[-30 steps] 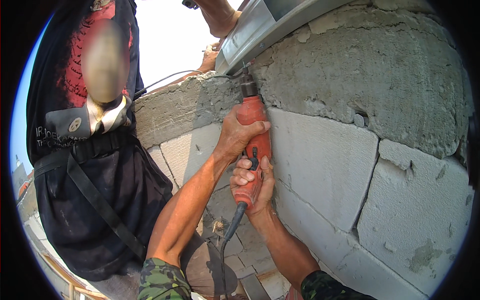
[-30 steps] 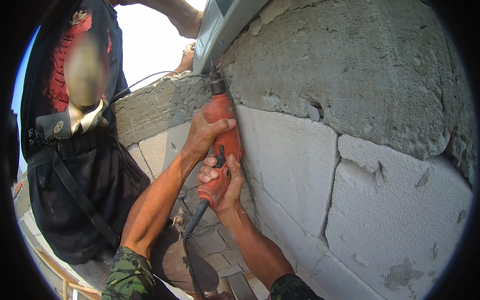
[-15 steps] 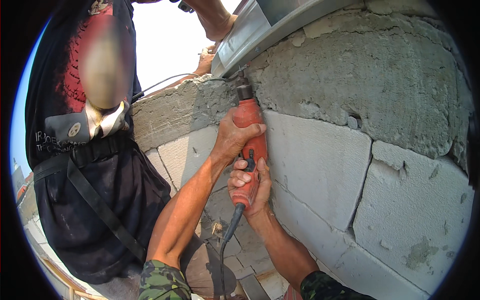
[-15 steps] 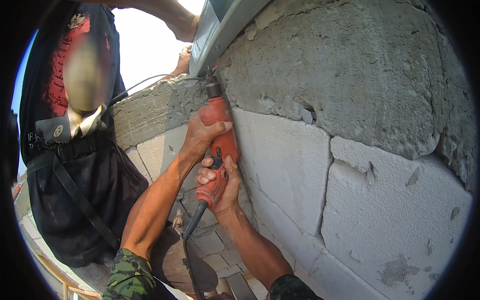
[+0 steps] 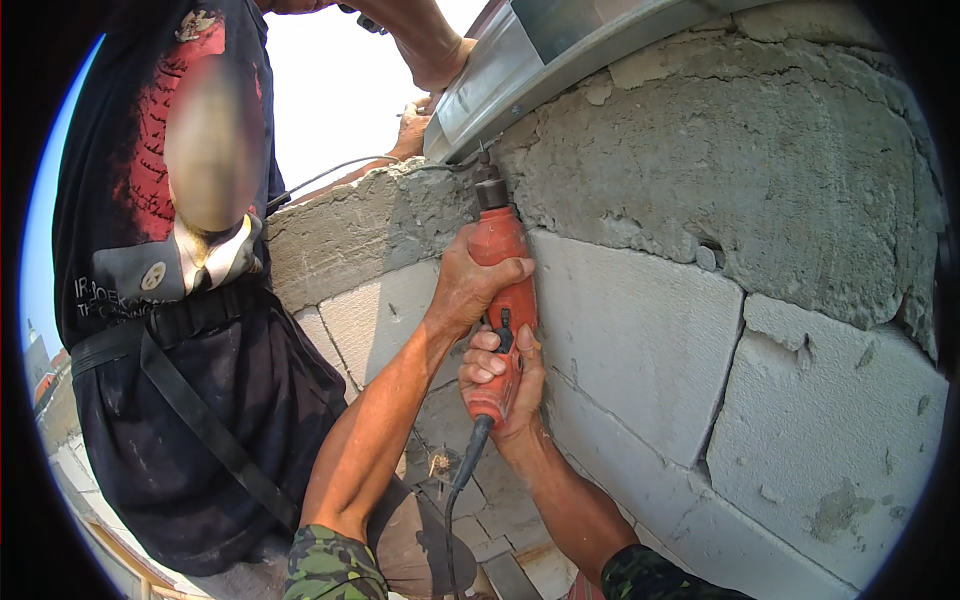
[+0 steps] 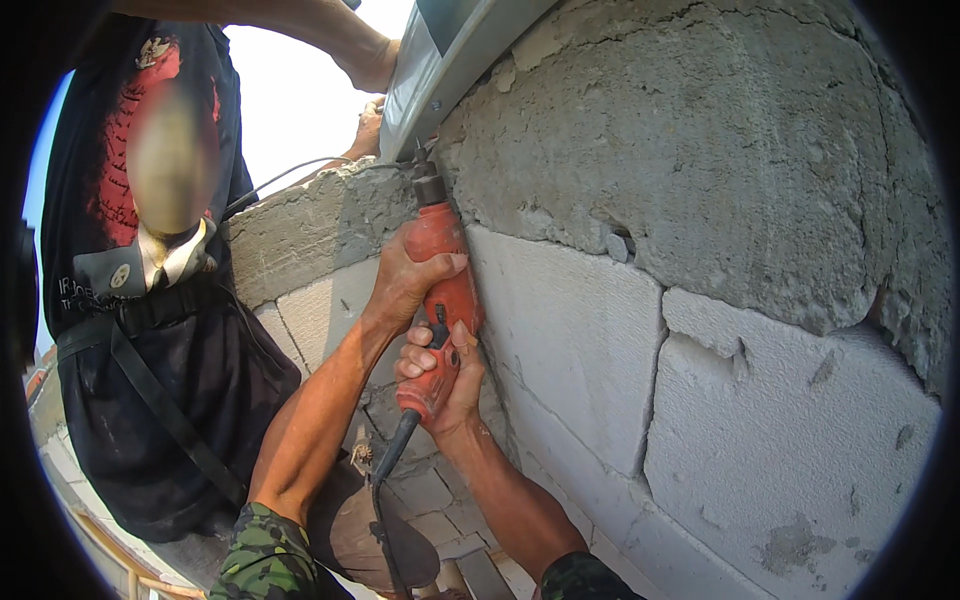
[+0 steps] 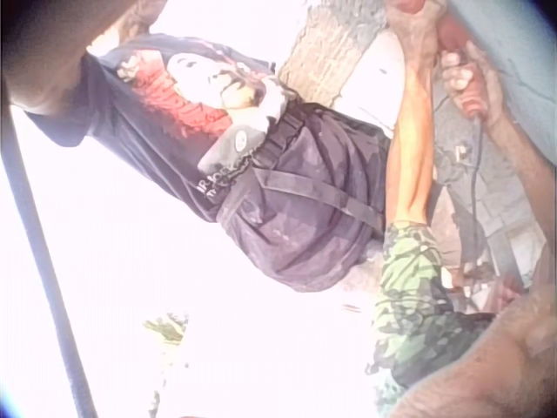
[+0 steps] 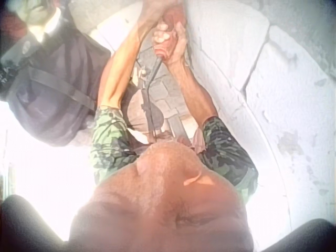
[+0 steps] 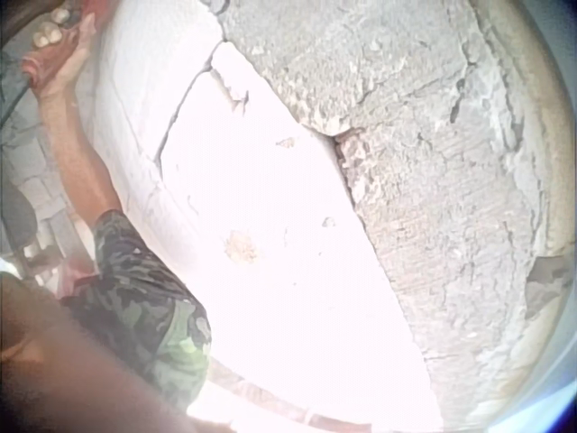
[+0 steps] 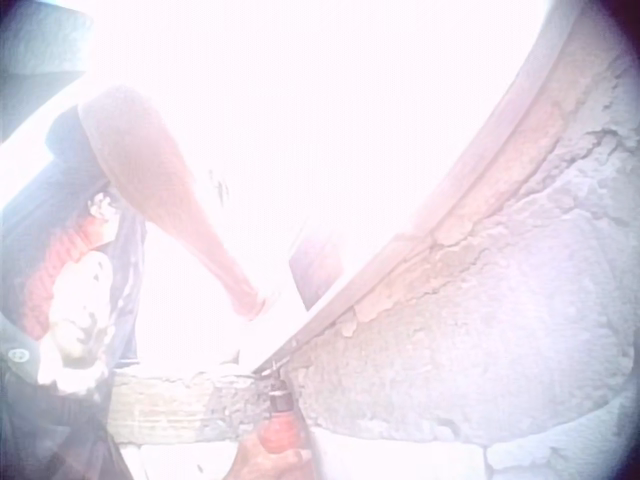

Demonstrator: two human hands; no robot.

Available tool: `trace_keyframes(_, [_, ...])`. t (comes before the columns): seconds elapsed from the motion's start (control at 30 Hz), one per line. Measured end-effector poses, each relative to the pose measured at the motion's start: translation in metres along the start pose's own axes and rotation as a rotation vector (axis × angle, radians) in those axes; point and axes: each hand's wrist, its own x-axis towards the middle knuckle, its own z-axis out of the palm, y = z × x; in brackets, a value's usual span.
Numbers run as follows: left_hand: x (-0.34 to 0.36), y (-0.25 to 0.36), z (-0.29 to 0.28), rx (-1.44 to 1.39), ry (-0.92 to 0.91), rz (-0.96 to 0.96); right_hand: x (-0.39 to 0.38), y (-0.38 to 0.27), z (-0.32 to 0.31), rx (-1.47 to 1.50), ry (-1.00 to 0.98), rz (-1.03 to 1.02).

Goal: The person inserts screws into a power drill and fastens metal trim to the wall structure along the roof edge.

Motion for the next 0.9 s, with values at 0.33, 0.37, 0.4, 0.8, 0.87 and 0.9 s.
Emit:
trace_keyframes(0.33, [-0.0029,0.0068,0.0004,-0.001,-0.004,-0.030,-0.0003,0.0013,-0.0003,-0.029,0.019,-0.020])
trace_keyframes(0.37, [-0.0030,0.0067,0.0000,0.001,-0.003,-0.029,-0.0004,0.0017,-0.0002,-0.040,0.025,-0.025])
trace_keyframes(0.4, [-0.0028,0.0062,-0.0006,-0.003,-0.002,-0.022,-0.0003,0.0020,0.0002,-0.051,0.032,-0.029])
trace_keyframes(0.8, [-0.0019,0.0062,-0.0006,0.013,-0.004,-0.012,-0.0001,0.0022,0.0023,-0.049,0.027,-0.022])
trace_keyframes(0.87, [-0.0022,0.0070,-0.0009,0.012,-0.002,-0.025,-0.0009,0.0032,0.0066,-0.042,0.057,-0.018])
trace_keyframes(0.9, [-0.0022,0.0049,-0.0007,0.011,0.001,-0.019,-0.0010,0.0034,0.0083,-0.035,0.088,-0.015])
